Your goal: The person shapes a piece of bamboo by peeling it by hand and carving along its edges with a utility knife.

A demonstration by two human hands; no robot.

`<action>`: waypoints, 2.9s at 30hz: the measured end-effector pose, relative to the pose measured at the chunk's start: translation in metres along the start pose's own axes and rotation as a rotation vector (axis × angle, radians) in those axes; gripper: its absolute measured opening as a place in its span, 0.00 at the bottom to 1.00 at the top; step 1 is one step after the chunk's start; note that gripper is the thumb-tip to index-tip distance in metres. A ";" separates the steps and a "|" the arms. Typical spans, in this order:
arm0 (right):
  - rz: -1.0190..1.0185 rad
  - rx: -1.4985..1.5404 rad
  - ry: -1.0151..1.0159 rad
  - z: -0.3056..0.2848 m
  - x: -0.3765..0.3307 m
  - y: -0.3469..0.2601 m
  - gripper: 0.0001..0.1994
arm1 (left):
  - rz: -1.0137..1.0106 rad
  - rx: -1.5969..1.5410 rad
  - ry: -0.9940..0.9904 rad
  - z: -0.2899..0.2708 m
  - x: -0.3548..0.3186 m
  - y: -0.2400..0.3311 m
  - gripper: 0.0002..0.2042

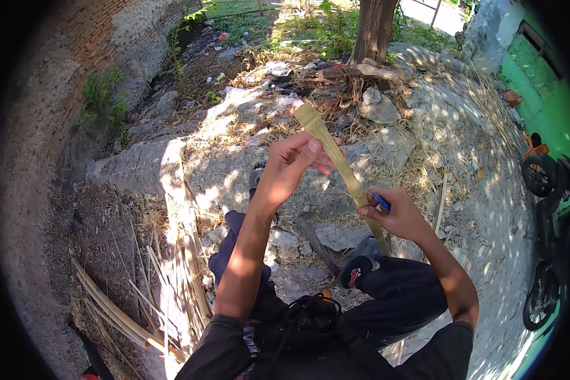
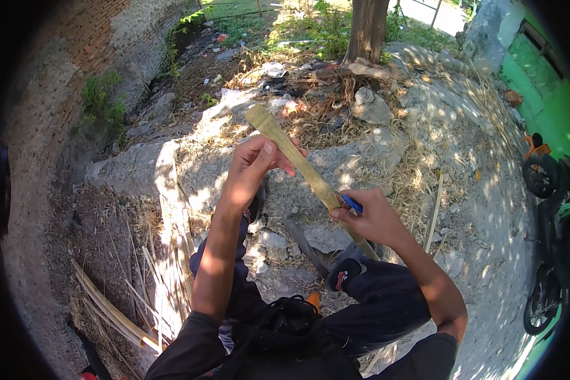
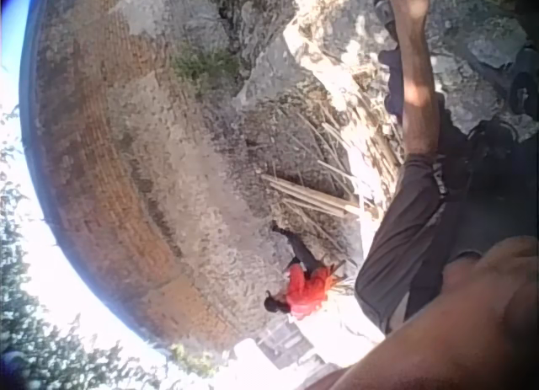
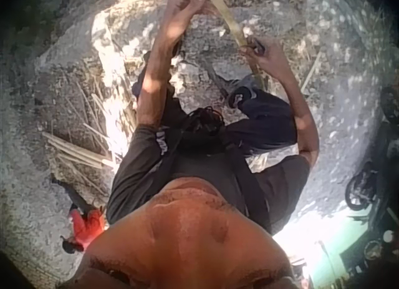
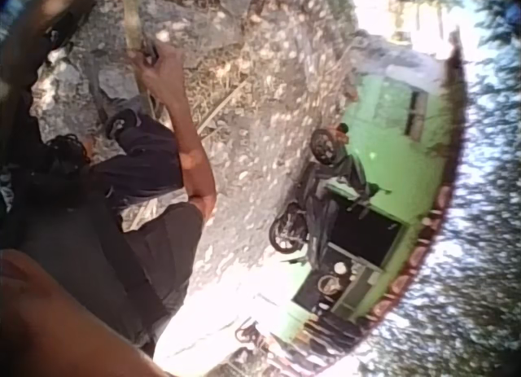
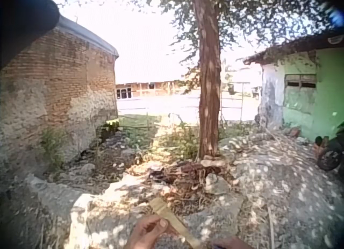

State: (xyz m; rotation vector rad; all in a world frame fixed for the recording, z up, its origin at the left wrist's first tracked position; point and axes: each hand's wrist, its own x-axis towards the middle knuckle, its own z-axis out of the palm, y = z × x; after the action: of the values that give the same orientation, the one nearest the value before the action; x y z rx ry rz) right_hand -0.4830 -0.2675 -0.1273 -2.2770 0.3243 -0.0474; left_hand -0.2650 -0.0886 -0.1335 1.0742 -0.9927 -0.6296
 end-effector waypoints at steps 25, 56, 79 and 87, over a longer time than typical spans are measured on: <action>0.008 -0.023 -0.014 -0.001 -0.001 -0.001 0.17 | -0.047 -0.088 0.003 0.001 0.000 -0.002 0.27; 0.013 0.000 -0.011 0.001 0.000 0.005 0.18 | 0.032 -0.082 0.041 -0.002 0.001 0.011 0.25; 0.023 0.001 0.018 0.005 0.002 0.007 0.20 | 0.092 -0.565 0.117 -0.008 -0.001 0.000 0.25; -0.038 0.104 0.067 0.009 0.003 0.026 0.18 | 0.088 -0.874 0.010 -0.007 0.003 0.003 0.21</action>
State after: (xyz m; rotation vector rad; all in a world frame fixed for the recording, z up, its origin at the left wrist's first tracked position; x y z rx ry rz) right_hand -0.4840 -0.2778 -0.1529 -2.1816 0.3071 -0.1571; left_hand -0.2573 -0.0868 -0.1310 0.2583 -0.6335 -0.8681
